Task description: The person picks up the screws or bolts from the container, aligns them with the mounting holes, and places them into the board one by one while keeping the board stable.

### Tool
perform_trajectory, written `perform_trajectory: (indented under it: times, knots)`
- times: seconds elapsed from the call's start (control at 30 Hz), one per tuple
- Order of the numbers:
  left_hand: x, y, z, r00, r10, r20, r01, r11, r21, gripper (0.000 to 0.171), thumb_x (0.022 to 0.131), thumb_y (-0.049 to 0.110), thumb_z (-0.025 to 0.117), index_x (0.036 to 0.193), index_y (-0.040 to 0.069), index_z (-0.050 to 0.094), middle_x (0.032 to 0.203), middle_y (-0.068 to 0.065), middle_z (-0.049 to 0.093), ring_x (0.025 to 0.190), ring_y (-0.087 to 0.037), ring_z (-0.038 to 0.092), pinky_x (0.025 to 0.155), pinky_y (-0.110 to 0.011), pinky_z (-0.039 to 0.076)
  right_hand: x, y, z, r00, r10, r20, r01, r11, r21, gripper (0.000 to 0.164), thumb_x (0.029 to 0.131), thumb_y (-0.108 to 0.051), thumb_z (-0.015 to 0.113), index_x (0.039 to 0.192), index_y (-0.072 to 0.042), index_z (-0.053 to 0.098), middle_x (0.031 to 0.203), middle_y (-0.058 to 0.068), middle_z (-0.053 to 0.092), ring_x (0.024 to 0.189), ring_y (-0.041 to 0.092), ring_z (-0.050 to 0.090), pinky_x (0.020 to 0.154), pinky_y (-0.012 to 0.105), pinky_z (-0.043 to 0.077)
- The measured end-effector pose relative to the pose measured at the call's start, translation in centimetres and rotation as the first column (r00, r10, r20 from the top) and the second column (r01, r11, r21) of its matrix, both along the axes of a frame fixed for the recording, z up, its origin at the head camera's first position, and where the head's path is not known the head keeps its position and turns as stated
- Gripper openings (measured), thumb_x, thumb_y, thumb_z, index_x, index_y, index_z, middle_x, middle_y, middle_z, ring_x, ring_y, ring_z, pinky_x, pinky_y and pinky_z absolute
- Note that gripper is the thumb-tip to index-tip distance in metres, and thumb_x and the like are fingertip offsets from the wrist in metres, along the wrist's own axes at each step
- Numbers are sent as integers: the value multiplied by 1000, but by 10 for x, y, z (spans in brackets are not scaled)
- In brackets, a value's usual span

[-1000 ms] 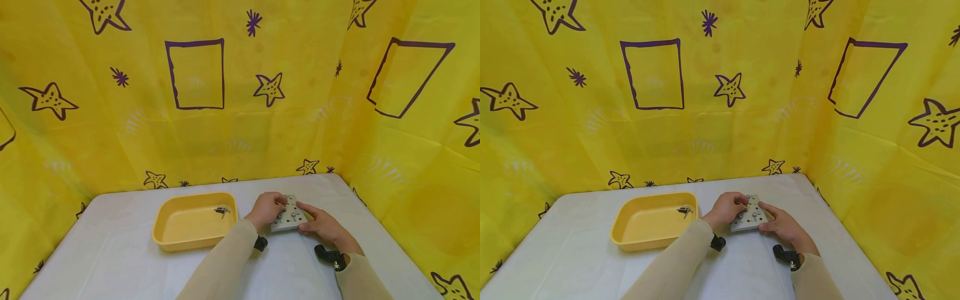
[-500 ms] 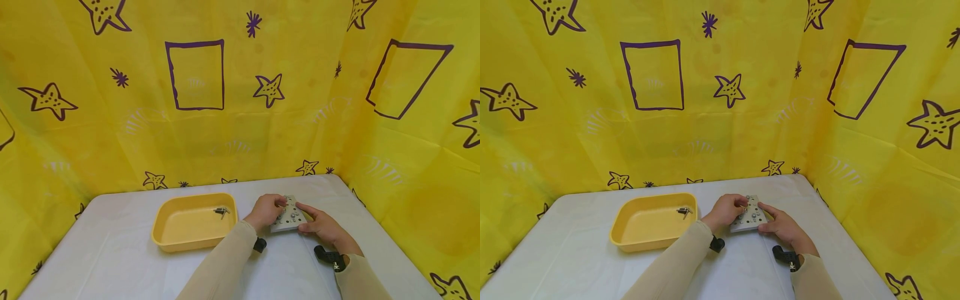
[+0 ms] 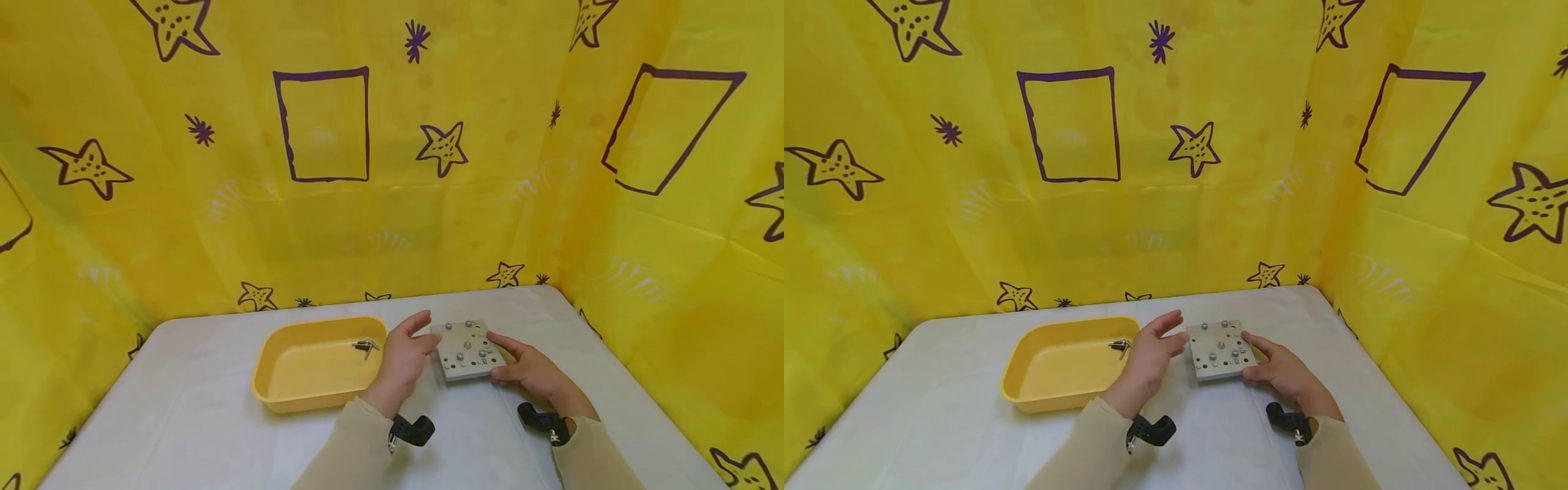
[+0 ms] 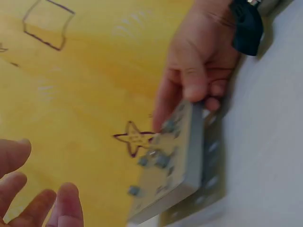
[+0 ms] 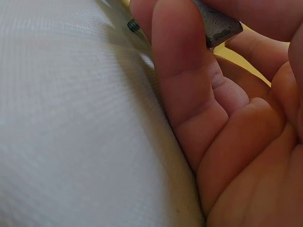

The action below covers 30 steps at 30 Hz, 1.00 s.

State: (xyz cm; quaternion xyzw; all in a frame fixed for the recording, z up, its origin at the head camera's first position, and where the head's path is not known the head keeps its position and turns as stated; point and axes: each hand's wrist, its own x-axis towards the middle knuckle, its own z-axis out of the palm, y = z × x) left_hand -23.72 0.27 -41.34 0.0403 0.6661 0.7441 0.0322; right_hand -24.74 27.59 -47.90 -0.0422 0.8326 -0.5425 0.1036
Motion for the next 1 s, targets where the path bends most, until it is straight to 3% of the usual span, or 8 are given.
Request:
perform_trajectory:
  times: [0.07, 0.17, 0.3, 0.4, 0.53, 0.63, 0.77, 1.0]
  knots:
    - [4, -17, 8, 1000, -6, -14, 6, 1000, 7, 46, 94, 5, 68, 139, 9, 59, 140, -8, 54, 106, -24, 63, 97, -41, 48, 0, 0, 0, 1000, 8, 2, -8, 1000, -6, 88, 75, -34, 86, 152, -26, 44, 158, 14, 31, 135, 37, 30, 111, 65, 6]
    - [5, -44, 18, 999, 16, -49, -20, 997, -71, 49, 94, 8, 70, 141, 12, 57, 140, -6, 54, 110, -24, 61, 98, -40, 47, 1, 0, 0, 1000, 12, 5, -12, 999, -30, 88, 75, -33, 86, 152, -25, 44, 158, 14, 31, 136, 37, 30, 111, 65, 5]
    - [1, -81, 27, 997, 74, -37, -81, 964, -253, 57, 91, 11, 74, 144, 22, 55, 132, -9, 59, 103, -24, 63, 73, -29, 51, 1, 0, 0, 1000, 9, 4, -8, 999, -43, 88, 76, -31, 86, 152, -24, 44, 158, 14, 32, 137, 36, 29, 112, 63, 4]
    - [-5, -104, 26, 999, 48, -6, -46, 903, -427, 59, 91, 14, 75, 145, 27, 54, 135, -8, 57, 102, -22, 63, 72, -31, 50, 1, 0, 1, 1000, 10, 7, -9, 999, -42, 88, 76, -31, 86, 153, -23, 43, 158, 14, 32, 136, 36, 30, 112, 63, 4]
    - [-11, -125, 18, 999, -45, 15, 44, 772, -634, 56, 90, 14, 75, 142, 24, 58, 145, -5, 51, 109, -23, 60, 92, -44, 47, 3, -1, 2, 1000, 9, 9, -9, 999, -35, 88, 76, -30, 86, 153, -22, 43, 157, 16, 32, 134, 36, 31, 111, 64, 5]
    - [-16, -132, 8, 996, -83, 16, 71, 716, -694, 54, 89, 11, 75, 140, 20, 61, 144, -6, 52, 123, -29, 53, 103, -50, 40, 3, -1, 3, 1000, 3, 6, -3, 1000, -24, 88, 76, -31, 86, 152, -23, 44, 156, 16, 33, 133, 37, 32, 111, 65, 5]
    - [-23, -135, -9, 993, -121, -2, 84, 704, -705, 50, 87, 6, 75, 135, 15, 64, 139, -5, 57, 136, -32, 41, 110, -51, 31, 2, -1, 2, 1000, 4, 4, -4, 1000, -26, 88, 76, -31, 86, 152, -23, 44, 156, 16, 34, 134, 37, 32, 111, 65, 5]
    - [-30, -136, -27, 972, -235, -9, 156, 672, -724, 47, 87, 1, 71, 132, 9, 65, 132, -7, 62, 115, -28, 52, 99, -43, 39, 2, -1, -1, 1000, 7, 13, -6, 997, -73, 88, 76, -28, 86, 153, -21, 43, 156, 17, 33, 131, 36, 34, 111, 64, 5]
